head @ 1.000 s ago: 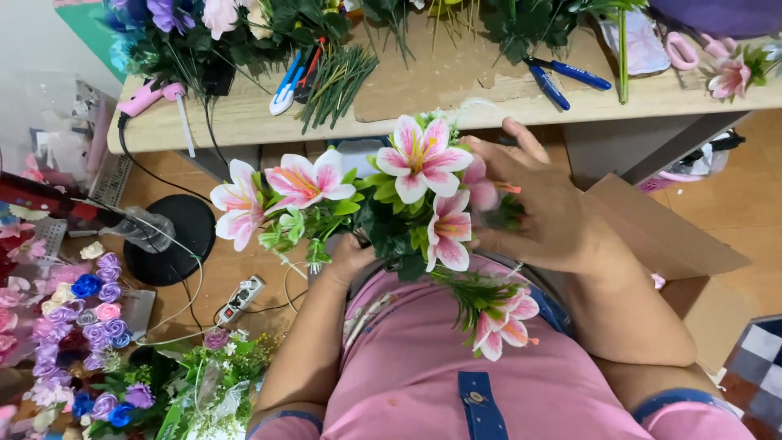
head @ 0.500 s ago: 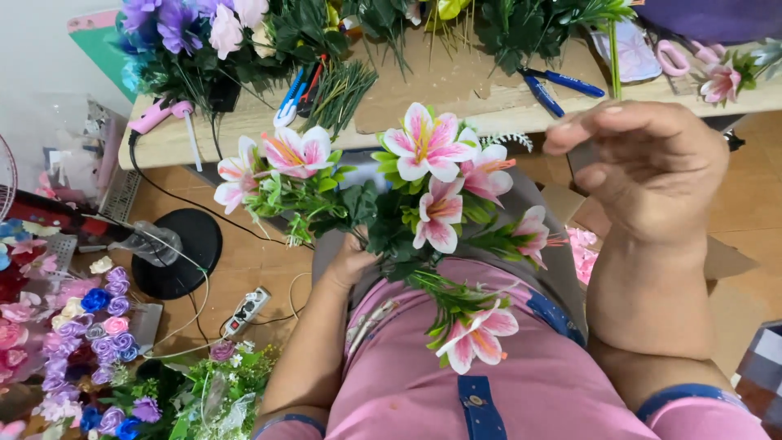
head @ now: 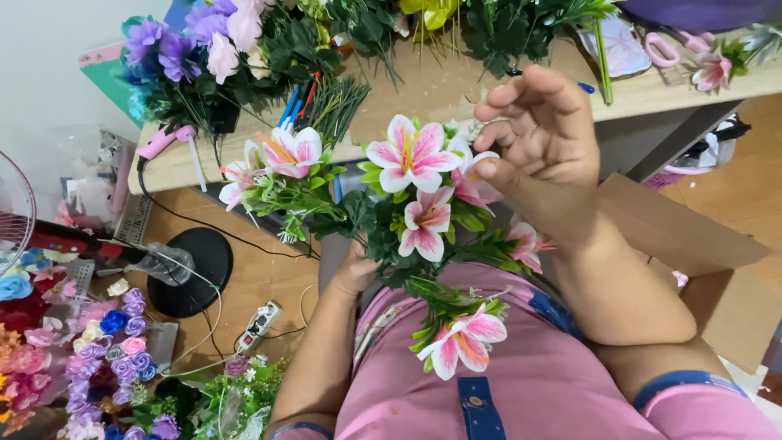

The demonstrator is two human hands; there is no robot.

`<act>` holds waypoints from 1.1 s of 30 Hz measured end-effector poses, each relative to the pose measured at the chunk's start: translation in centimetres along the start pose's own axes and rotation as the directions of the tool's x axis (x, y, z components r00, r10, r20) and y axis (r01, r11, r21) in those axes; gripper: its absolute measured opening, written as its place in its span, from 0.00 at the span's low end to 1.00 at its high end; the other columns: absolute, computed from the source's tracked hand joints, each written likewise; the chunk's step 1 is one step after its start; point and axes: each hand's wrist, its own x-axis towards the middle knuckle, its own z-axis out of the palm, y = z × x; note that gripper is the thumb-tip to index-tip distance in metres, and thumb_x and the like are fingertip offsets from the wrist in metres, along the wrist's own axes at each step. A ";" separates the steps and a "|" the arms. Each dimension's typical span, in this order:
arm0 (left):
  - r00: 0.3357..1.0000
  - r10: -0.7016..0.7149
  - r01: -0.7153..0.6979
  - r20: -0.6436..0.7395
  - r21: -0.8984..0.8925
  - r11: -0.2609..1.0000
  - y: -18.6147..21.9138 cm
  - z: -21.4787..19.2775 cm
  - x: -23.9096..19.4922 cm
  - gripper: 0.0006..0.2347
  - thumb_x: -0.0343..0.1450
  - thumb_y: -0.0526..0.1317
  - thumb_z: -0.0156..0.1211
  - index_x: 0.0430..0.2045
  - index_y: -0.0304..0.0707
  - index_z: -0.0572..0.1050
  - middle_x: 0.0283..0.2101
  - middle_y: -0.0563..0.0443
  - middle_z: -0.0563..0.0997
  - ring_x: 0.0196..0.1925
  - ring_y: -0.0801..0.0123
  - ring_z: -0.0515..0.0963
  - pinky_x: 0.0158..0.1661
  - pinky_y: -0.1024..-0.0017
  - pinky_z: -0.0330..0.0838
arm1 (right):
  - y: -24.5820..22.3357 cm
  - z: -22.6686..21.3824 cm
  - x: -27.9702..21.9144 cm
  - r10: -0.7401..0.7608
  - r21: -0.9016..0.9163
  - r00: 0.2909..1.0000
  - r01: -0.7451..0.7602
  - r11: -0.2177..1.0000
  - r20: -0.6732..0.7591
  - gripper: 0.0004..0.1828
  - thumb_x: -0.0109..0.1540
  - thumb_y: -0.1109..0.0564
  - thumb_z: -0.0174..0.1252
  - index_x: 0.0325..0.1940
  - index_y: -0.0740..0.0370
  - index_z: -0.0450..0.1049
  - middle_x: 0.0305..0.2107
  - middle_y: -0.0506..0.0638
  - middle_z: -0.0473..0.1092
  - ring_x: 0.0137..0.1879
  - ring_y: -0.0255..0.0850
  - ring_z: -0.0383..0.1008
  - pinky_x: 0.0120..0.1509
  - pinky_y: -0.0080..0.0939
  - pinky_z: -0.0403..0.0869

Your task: Trimming artificial flower stems and arranging them into a decorative bundle at a workbench.

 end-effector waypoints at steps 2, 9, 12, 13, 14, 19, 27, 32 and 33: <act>1.000 -0.002 0.002 -0.003 0.000 1.000 -0.1 0.1 0.2 0.06 0.65 0.34 0.68 0.33 0.36 0.80 0.40 0.51 0.83 0.48 0.65 0.79 0.57 0.62 0.70 | 0.4 0.2 -0.3 0.030 0.037 0.999 -0.030 0.999 -0.012 0.40 0.64 0.77 0.60 0.75 0.60 0.53 0.61 0.60 0.62 0.68 0.46 0.68 0.65 0.38 0.78; 0.999 -0.029 0.030 -0.025 0.006 1.000 -0.3 0.0 -0.8 0.06 0.65 0.33 0.68 0.32 0.36 0.81 0.38 0.51 0.83 0.45 0.66 0.78 0.55 0.63 0.70 | -0.3 1.0 -0.7 0.016 -0.067 0.993 -0.009 0.998 0.115 0.33 0.67 0.72 0.60 0.72 0.62 0.54 0.51 0.62 0.71 0.53 0.40 0.76 0.54 0.30 0.78; 0.999 -0.037 0.038 -0.032 0.009 0.999 -0.8 -0.8 -3.1 0.06 0.65 0.33 0.68 0.32 0.36 0.81 0.37 0.51 0.83 0.44 0.67 0.78 0.54 0.64 0.70 | -0.2 1.2 -0.3 -0.004 -0.084 0.990 0.016 0.996 0.144 0.32 0.66 0.72 0.62 0.70 0.65 0.57 0.49 0.60 0.72 0.54 0.41 0.77 0.58 0.34 0.80; 0.999 -0.039 0.040 -0.035 0.011 0.999 -1.0 -1.2 -4.3 0.05 0.65 0.33 0.68 0.32 0.36 0.81 0.37 0.51 0.83 0.44 0.67 0.78 0.53 0.64 0.70 | -0.1 1.3 -0.2 -0.038 -0.103 0.986 0.056 0.993 0.162 0.31 0.64 0.72 0.64 0.68 0.67 0.59 0.47 0.59 0.74 0.58 0.42 0.77 0.61 0.36 0.82; 0.998 -0.041 0.041 -0.038 0.013 0.999 -0.9 -1.3 -4.7 0.05 0.65 0.32 0.68 0.32 0.36 0.81 0.37 0.51 0.83 0.44 0.67 0.78 0.53 0.64 0.70 | -0.2 1.3 -0.2 -0.040 -0.103 0.986 0.057 0.993 0.161 0.31 0.64 0.72 0.64 0.68 0.67 0.59 0.47 0.59 0.74 0.58 0.42 0.77 0.61 0.36 0.82; 0.997 -0.057 0.058 -0.055 0.018 0.998 -0.2 -1.6 -6.5 0.05 0.64 0.32 0.69 0.31 0.35 0.82 0.35 0.51 0.83 0.42 0.68 0.77 0.51 0.65 0.71 | -0.7 1.3 -0.3 0.051 -0.129 0.984 -0.029 0.991 0.171 0.29 0.64 0.73 0.63 0.67 0.70 0.60 0.45 0.60 0.76 0.54 0.40 0.79 0.57 0.34 0.84; 0.993 -0.076 0.079 -0.094 0.024 0.997 0.0 -1.9 -8.3 0.05 0.64 0.31 0.69 0.30 0.35 0.82 0.33 0.51 0.83 0.39 0.70 0.76 0.48 0.66 0.71 | -0.1 0.6 0.0 0.008 -0.265 0.982 0.042 0.963 0.186 0.29 0.61 0.65 0.70 0.63 0.65 0.67 0.51 0.58 0.68 0.54 0.44 0.78 0.61 0.36 0.81; 0.989 -0.086 0.090 -0.117 0.031 0.995 0.4 -1.9 -8.9 0.04 0.64 0.30 0.69 0.29 0.35 0.83 0.31 0.50 0.83 0.38 0.71 0.76 0.47 0.67 0.71 | 0.0 0.7 -0.1 -0.039 -0.263 0.978 0.094 0.960 0.207 0.22 0.68 0.58 0.61 0.64 0.66 0.65 0.44 0.53 0.78 0.63 0.44 0.71 0.79 0.50 0.66; 0.989 -0.088 0.093 -0.121 0.032 0.995 0.5 -1.8 -9.1 0.04 0.64 0.30 0.69 0.29 0.34 0.83 0.31 0.50 0.83 0.37 0.72 0.76 0.46 0.68 0.72 | 0.5 0.8 -0.3 -0.046 -0.196 0.988 0.075 0.978 0.150 0.21 0.67 0.63 0.59 0.63 0.72 0.66 0.39 0.54 0.79 0.55 0.43 0.73 0.72 0.49 0.68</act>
